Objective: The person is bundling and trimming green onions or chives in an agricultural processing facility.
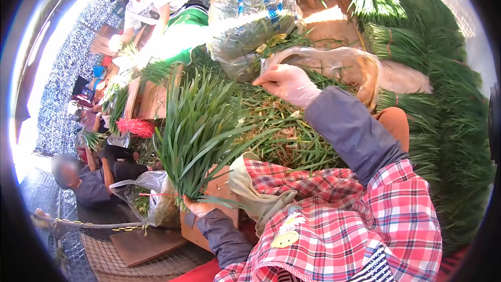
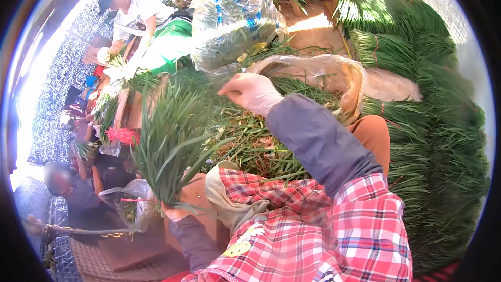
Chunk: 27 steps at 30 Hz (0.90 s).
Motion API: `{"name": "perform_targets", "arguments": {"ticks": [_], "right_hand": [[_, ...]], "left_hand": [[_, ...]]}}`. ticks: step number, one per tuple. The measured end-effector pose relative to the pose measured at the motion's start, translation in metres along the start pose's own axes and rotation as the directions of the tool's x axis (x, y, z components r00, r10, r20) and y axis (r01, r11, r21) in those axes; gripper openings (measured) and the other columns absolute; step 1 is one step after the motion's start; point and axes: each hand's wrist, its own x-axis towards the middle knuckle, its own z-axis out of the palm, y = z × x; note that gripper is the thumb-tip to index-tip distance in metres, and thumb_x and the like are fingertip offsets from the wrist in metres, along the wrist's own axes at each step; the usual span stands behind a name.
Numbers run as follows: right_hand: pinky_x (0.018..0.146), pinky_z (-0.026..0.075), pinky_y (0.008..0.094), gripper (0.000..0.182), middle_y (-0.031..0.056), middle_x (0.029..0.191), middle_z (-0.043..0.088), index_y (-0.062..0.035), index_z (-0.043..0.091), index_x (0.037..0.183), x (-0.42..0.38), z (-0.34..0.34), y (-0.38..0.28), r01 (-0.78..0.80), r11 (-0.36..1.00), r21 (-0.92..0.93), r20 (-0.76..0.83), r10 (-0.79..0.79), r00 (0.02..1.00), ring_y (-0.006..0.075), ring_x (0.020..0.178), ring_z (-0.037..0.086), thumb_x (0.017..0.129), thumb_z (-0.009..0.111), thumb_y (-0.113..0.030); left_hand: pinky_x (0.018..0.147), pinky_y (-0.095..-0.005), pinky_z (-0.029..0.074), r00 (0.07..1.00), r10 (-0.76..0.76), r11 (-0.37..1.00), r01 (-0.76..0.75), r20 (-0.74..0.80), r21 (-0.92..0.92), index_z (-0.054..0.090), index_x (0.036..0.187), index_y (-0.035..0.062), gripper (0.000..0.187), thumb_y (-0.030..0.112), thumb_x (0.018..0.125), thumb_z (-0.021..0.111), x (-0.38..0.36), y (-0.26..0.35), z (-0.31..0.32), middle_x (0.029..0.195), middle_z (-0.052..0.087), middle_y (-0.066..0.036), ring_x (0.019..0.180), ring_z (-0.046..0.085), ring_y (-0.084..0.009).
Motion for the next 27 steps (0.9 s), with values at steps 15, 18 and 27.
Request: {"name": "perform_targets", "arguments": {"ticks": [15,18,27], "right_hand": [[0.076,0.045,0.0274,0.019,0.0044,0.086,0.066,-0.0045,0.069,0.087,0.044,0.047,-0.005,-0.297,0.431,0.852,0.031,0.525,0.851,0.0118,0.078,0.057,0.08,0.061,-0.02],[0.083,0.045,0.0335,0.03,0.0109,0.093,0.066,-0.0116,0.067,0.099,0.015,0.018,0.007,-0.126,0.956,-0.265,0.277,0.2,0.94,0.0249,0.086,0.061,0.077,0.065,-0.032],[0.08,0.044,0.0381,0.026,0.004,0.089,0.063,-0.0205,0.068,0.092,0.024,0.03,-0.05,0.288,0.87,-0.399,0.4,-0.117,0.909,0.0226,0.09,0.058,0.069,0.066,-0.031]], "left_hand": [[0.08,-0.0319,0.049,0.986,-0.076,0.997,0.07,0.149,0.04,0.056,0.113,0.0081,0.039,0.036,0.086,0.048,0.0,0.007,0.0,0.112,0.058,-0.006,0.097,0.056,-0.021],[0.076,-0.0421,0.047,0.996,-0.043,0.999,0.042,-0.073,-0.011,0.055,0.107,0.0047,0.041,0.035,0.083,0.045,0.02,0.011,-0.019,0.105,0.058,-0.012,0.093,0.055,-0.0275],[0.074,-0.04,0.052,0.981,-0.136,0.99,0.14,0.137,-0.025,0.057,0.112,0.0083,0.041,0.036,0.084,0.047,0.016,0.009,-0.023,0.108,0.061,-0.008,0.09,0.061,-0.0254]]}}
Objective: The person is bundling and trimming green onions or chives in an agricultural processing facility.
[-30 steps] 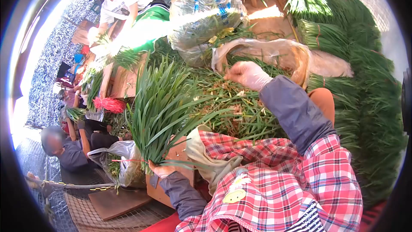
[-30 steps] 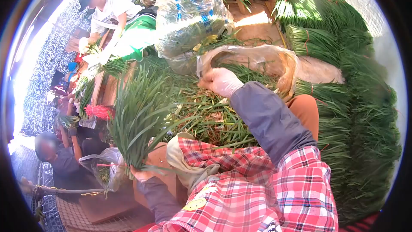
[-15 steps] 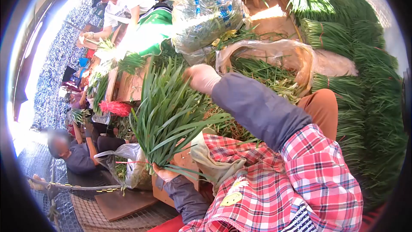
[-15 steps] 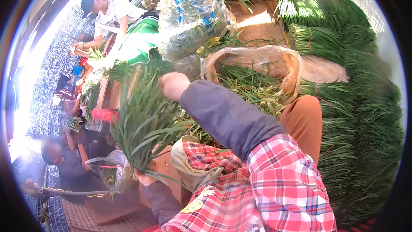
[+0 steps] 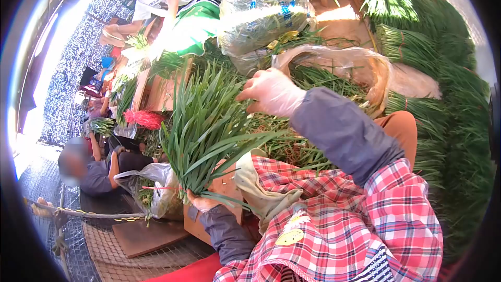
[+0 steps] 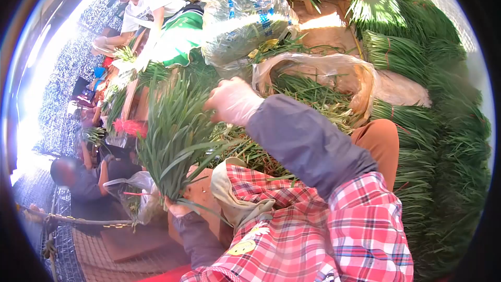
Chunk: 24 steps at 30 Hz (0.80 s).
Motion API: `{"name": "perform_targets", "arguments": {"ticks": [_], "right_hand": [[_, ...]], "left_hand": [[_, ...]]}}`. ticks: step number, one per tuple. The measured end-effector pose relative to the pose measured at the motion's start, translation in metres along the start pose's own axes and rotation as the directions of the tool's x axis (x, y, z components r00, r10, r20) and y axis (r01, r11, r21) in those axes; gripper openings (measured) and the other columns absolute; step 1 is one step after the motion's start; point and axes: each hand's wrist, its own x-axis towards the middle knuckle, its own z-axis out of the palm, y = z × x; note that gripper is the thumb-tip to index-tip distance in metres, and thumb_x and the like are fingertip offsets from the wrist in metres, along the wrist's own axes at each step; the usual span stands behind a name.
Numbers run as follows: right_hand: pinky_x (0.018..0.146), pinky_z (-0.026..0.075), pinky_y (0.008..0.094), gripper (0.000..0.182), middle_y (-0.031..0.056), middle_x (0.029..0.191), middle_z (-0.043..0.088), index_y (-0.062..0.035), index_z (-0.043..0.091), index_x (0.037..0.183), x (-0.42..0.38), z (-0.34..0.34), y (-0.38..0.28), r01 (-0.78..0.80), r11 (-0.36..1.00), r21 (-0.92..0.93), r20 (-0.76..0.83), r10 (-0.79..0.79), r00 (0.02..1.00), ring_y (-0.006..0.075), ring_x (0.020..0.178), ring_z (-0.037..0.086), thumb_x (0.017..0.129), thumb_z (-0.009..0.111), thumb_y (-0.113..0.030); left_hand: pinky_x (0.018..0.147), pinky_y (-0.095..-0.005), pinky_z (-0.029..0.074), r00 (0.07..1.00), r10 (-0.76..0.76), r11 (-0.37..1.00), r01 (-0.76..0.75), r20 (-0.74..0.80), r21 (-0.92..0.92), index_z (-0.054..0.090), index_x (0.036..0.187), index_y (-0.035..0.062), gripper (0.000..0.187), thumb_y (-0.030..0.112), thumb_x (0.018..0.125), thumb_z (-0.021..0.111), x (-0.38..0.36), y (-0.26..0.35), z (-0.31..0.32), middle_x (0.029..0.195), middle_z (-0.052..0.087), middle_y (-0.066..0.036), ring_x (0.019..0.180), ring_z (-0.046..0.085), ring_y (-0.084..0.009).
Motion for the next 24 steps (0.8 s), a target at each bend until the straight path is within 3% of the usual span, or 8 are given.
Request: {"name": "perform_targets", "arguments": {"ticks": [6,8,11,13,15,16,19,24], "right_hand": [[0.071,0.043,0.0358,0.014,0.0041,0.076,0.063,-0.0153,0.067,0.081,0.011,0.037,-0.028,0.058,0.991,-0.117,0.219,-0.031,0.975,0.02,0.08,0.061,0.072,0.062,-0.025],[0.066,0.044,0.0325,0.011,0.0058,0.076,0.065,-0.0131,0.068,0.08,0.007,0.041,-0.028,-0.068,0.947,0.314,0.041,0.058,0.997,0.0167,0.076,0.061,0.075,0.06,-0.019],[0.065,0.045,0.0285,0.013,0.0056,0.072,0.063,-0.0094,0.068,0.086,-0.006,0.018,-0.01,-0.13,0.113,0.985,0.056,0.506,0.861,0.013,0.072,0.058,0.079,0.06,-0.017],[0.066,0.046,0.03,0.013,0.0062,0.073,0.064,-0.0113,0.069,0.088,-0.011,0.006,0.001,-0.306,0.263,0.915,0.189,0.388,0.902,0.0168,0.071,0.059,0.08,0.06,-0.018],[0.064,0.045,0.0284,0.015,0.0028,0.075,0.063,-0.0106,0.068,0.09,-0.005,0.01,0.002,-0.132,0.509,0.85,-0.027,0.292,0.956,0.0137,0.069,0.056,0.08,0.063,-0.019],[0.063,0.045,0.0277,0.016,0.0011,0.076,0.062,-0.0102,0.068,0.091,-0.001,0.009,0.002,-0.039,0.62,0.783,-0.123,0.216,0.969,0.0121,0.068,0.055,0.079,0.064,-0.02],[0.067,0.046,0.0334,0.02,0.0029,0.076,0.061,-0.015,0.068,0.091,0.02,-0.008,-0.008,0.075,0.907,0.414,-0.291,0.054,0.955,0.018,0.073,0.058,0.073,0.069,-0.022],[0.075,0.043,0.0356,0.018,0.0012,0.088,0.062,-0.0195,0.067,0.082,0.059,0.02,-0.02,-0.039,0.976,-0.216,-0.169,0.002,0.986,0.0186,0.092,0.056,0.069,0.066,-0.032]], "left_hand": [[0.074,-0.04,0.051,0.993,0.015,1.0,-0.015,-0.118,-0.001,0.057,0.112,0.0077,0.041,0.036,0.084,0.048,-0.003,-0.004,0.008,0.107,0.061,-0.008,0.09,0.06,-0.0257],[0.075,-0.0384,0.05,0.989,-0.114,0.993,0.117,0.097,-0.027,0.057,0.112,0.0069,0.04,0.035,0.084,0.048,-0.006,0.003,-0.001,0.105,0.062,-0.008,0.09,0.06,-0.0257],[0.075,-0.0349,0.049,0.831,0.504,0.783,-0.327,-0.233,0.529,0.057,0.111,0.0055,0.04,0.033,0.083,0.049,-0.011,-0.023,0.025,0.106,0.061,-0.009,0.092,0.058,-0.0257],[0.073,-0.0371,0.052,0.864,0.389,0.903,-0.29,-0.318,0.316,0.055,0.111,0.0047,0.041,0.03,0.079,0.055,-0.002,-0.005,0.004,0.108,0.058,-0.012,0.099,0.054,-0.0281],[0.072,-0.0387,0.055,0.869,0.434,0.868,-0.333,-0.238,0.369,0.055,0.111,0.0044,0.042,0.028,0.076,0.058,0.016,0.001,-0.043,0.11,0.056,-0.013,0.104,0.051,-0.0305],[0.073,-0.0383,0.055,0.773,0.624,0.648,-0.434,-0.111,0.626,0.055,0.111,0.0044,0.042,0.028,0.076,0.058,0.018,-0.012,-0.051,0.109,0.056,-0.013,0.104,0.051,-0.0313],[0.068,-0.0348,0.054,0.95,0.02,0.981,-0.078,-0.311,-0.176,0.055,0.111,0.0032,0.042,0.029,0.078,0.054,0.004,0.015,-0.028,0.108,0.056,-0.011,0.1,0.052,-0.0318],[0.075,-0.0345,0.05,0.982,0.121,0.99,-0.109,-0.145,0.091,0.055,0.11,0.0025,0.04,0.031,0.082,0.048,-0.011,0.008,-0.008,0.108,0.058,-0.01,0.095,0.056,-0.0243]]}}
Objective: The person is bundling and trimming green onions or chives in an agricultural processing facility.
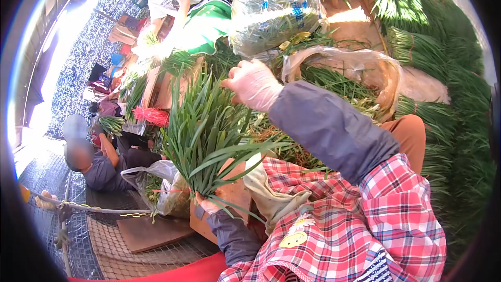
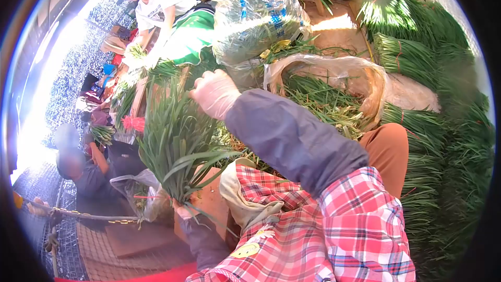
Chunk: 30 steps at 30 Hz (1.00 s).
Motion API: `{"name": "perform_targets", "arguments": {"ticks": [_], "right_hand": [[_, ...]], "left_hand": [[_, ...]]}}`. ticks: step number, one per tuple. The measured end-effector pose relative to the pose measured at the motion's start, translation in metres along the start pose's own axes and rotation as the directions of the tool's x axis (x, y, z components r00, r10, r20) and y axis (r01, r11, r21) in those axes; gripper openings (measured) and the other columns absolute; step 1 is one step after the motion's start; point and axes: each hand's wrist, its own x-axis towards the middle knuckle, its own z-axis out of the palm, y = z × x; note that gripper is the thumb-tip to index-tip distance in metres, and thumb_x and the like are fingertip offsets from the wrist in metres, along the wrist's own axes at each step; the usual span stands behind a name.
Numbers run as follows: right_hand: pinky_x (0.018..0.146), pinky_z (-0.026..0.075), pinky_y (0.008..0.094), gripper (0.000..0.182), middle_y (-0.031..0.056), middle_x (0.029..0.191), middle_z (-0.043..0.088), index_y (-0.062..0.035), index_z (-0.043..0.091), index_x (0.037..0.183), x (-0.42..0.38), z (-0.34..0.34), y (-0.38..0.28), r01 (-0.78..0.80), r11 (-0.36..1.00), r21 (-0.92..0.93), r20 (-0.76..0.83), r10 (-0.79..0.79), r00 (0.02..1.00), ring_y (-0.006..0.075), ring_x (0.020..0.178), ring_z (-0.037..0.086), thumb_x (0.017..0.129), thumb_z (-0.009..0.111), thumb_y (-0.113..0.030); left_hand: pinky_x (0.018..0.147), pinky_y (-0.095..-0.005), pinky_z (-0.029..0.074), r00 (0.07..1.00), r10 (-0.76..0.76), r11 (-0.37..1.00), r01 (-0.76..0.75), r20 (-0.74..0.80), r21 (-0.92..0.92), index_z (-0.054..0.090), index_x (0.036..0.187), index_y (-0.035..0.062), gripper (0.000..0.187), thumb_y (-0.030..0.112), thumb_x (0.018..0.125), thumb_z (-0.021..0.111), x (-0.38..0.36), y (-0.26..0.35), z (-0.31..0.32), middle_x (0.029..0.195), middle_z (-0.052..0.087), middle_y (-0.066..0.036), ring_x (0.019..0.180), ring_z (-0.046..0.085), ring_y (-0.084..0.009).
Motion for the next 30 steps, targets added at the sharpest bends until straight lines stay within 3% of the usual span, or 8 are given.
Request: {"name": "perform_targets", "arguments": {"ticks": [4,6,9,17,21,25,27,30], "right_hand": [[0.074,0.045,0.0361,0.013,0.0016,0.087,0.062,-0.0169,0.067,0.082,0.012,0.009,-0.01,0.091,0.994,-0.054,0.171,-0.081,0.982,0.0183,0.092,0.058,0.071,0.063,-0.022],[0.079,0.044,0.0366,0.01,0.0036,0.088,0.063,-0.0128,0.066,0.081,0.016,0.018,-0.01,-0.267,0.875,0.404,0.233,0.184,0.955,0.0229,0.091,0.057,0.076,0.06,-0.02],[0.079,0.045,0.0319,0.026,0.0052,0.085,0.067,-0.0035,0.068,0.09,0.0,0.017,0.016,-0.268,0.003,0.963,0.232,0.496,0.837,0.0167,0.084,0.06,0.079,0.065,-0.027],[0.076,0.046,0.0291,0.037,0.0093,0.087,0.067,-0.0044,0.065,0.103,-0.029,-0.049,0.018,-0.39,0.547,0.74,0.53,-0.119,0.839,0.0159,0.083,0.061,0.075,0.067,-0.028],[0.069,0.047,0.0327,0.029,0.0099,0.077,0.064,0.0006,0.064,0.084,-0.023,-0.015,-0.018,-0.175,0.905,0.388,0.369,0.021,0.929,0.0196,0.074,0.06,0.075,0.064,-0.027],[0.07,0.046,0.0351,0.022,0.0034,0.079,0.062,-0.0021,0.063,0.082,-0.042,-0.013,0.007,-0.218,-0.138,0.966,0.258,0.54,0.801,0.017,0.076,0.057,0.079,0.06,-0.023],[0.074,0.046,0.0333,0.022,0.0035,0.083,0.063,-0.0039,0.064,0.089,-0.054,-0.022,0.033,-0.316,-0.056,0.947,0.3,0.505,0.809,0.0142,0.082,0.057,0.08,0.06,-0.024],[0.073,0.046,0.0369,0.026,0.0085,0.083,0.064,-0.014,0.066,0.098,-0.092,0.01,0.047,-0.118,0.969,0.216,0.089,0.101,0.991,0.0269,0.078,0.06,0.076,0.063,-0.028]], "left_hand": [[0.081,-0.0342,0.048,0.844,-0.172,0.958,0.263,0.508,-0.112,0.055,0.111,0.0025,0.04,0.03,0.084,0.047,-0.012,0.003,0.018,0.107,0.059,-0.01,0.096,0.056,-0.022],[0.085,-0.035,0.046,0.805,-0.179,0.945,0.3,0.566,-0.129,0.055,0.112,0.0026,0.04,0.031,0.084,0.047,-0.013,0.001,0.024,0.108,0.059,-0.01,0.097,0.056,-0.0208],[0.087,-0.037,0.046,0.902,-0.205,0.95,0.277,0.379,-0.146,0.056,0.11,0.003,0.039,0.031,0.085,0.047,0.009,0.002,-0.011,0.107,0.06,-0.01,0.097,0.056,-0.0215],[0.08,-0.0394,0.048,0.996,-0.001,0.995,0.009,0.089,-0.096,0.057,0.107,0.0037,0.04,0.034,0.084,0.045,-0.013,-0.013,0.038,0.106,0.06,-0.012,0.092,0.058,-0.0283],[0.083,-0.0418,0.047,0.997,-0.034,0.996,0.039,0.063,-0.074,0.056,0.11,0.0034,0.042,0.034,0.084,0.044,-0.015,-0.011,0.039,0.107,0.06,-0.013,0.093,0.058,-0.0286],[0.089,-0.0417,0.045,0.99,0.137,0.987,-0.138,0.016,0.079,0.054,0.114,0.003,0.04,0.029,0.086,0.044,-0.028,-0.023,0.075,0.112,0.058,-0.013,0.102,0.055,-0.0281],[0.087,-0.0413,0.046,0.997,-0.041,0.999,0.038,-0.068,-0.035,0.054,0.114,0.0036,0.039,0.029,0.085,0.044,-0.011,-0.017,0.061,0.113,0.058,-0.012,0.102,0.055,-0.0285],[0.088,-0.0489,0.044,0.976,-0.075,0.969,0.023,-0.203,-0.248,0.052,0.117,0.0034,0.047,0.035,0.084,0.045,-0.019,-0.016,0.1,0.117,0.056,-0.014,0.103,0.055,-0.0325]]}}
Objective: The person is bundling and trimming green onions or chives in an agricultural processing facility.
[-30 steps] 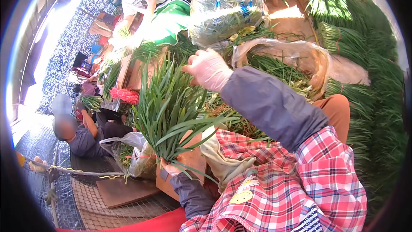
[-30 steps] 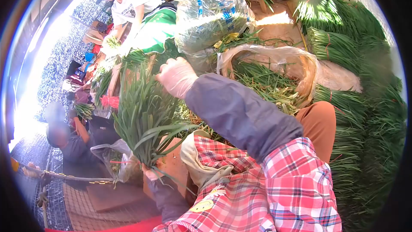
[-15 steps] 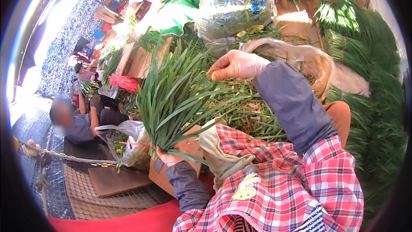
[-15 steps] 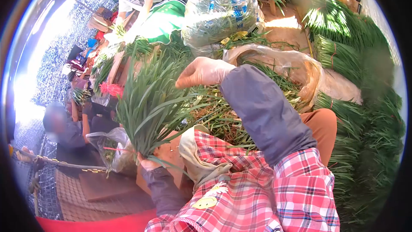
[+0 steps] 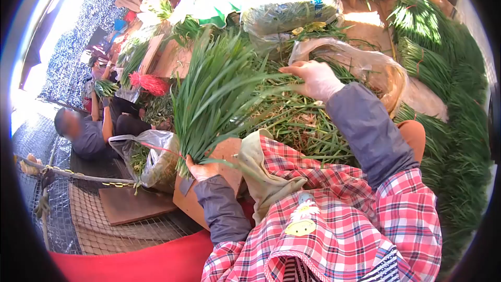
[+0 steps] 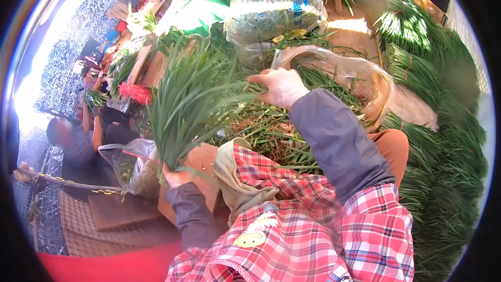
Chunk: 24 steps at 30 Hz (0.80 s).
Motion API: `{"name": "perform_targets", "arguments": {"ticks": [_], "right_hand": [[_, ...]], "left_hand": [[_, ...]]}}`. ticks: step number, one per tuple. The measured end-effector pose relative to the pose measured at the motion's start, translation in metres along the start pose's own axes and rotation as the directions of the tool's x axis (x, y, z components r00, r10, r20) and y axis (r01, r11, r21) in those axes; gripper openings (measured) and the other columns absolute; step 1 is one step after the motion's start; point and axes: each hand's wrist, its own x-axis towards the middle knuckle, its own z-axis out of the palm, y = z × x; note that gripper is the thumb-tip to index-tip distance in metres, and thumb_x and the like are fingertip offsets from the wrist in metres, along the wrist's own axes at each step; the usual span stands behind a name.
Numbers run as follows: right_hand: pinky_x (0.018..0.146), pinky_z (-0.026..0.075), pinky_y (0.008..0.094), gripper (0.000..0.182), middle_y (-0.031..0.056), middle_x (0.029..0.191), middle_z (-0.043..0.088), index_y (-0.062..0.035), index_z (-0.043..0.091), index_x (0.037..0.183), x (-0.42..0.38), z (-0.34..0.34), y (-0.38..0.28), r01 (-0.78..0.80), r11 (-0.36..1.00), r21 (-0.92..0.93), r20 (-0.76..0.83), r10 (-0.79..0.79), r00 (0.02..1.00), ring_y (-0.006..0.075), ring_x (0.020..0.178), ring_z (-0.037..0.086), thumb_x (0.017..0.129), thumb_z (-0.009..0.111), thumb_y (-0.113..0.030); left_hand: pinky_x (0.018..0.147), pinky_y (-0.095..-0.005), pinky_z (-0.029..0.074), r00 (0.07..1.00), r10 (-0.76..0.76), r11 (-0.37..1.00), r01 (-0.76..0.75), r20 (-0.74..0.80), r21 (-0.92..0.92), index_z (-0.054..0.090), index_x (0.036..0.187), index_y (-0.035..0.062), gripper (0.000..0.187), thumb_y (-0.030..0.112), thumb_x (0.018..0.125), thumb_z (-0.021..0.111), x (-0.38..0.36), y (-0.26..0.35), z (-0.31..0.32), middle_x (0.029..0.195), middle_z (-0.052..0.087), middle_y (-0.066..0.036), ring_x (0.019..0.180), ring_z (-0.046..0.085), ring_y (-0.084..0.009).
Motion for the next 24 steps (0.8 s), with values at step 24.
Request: {"name": "perform_targets", "arguments": {"ticks": [24], "right_hand": [[0.071,0.048,0.0386,0.026,0.0118,0.083,0.064,-0.0173,0.064,0.099,-0.025,0.0,-0.027,-0.184,0.904,0.386,0.298,0.066,0.952,0.0291,0.081,0.061,0.075,0.059,-0.026]], "left_hand": [[0.092,-0.054,0.04,1.0,-0.027,0.999,0.027,-0.006,-0.023,0.051,0.118,0.0049,0.049,0.039,0.083,0.046,0.011,0.007,0.003,0.117,0.055,-0.013,0.105,0.052,-0.0326]]}}
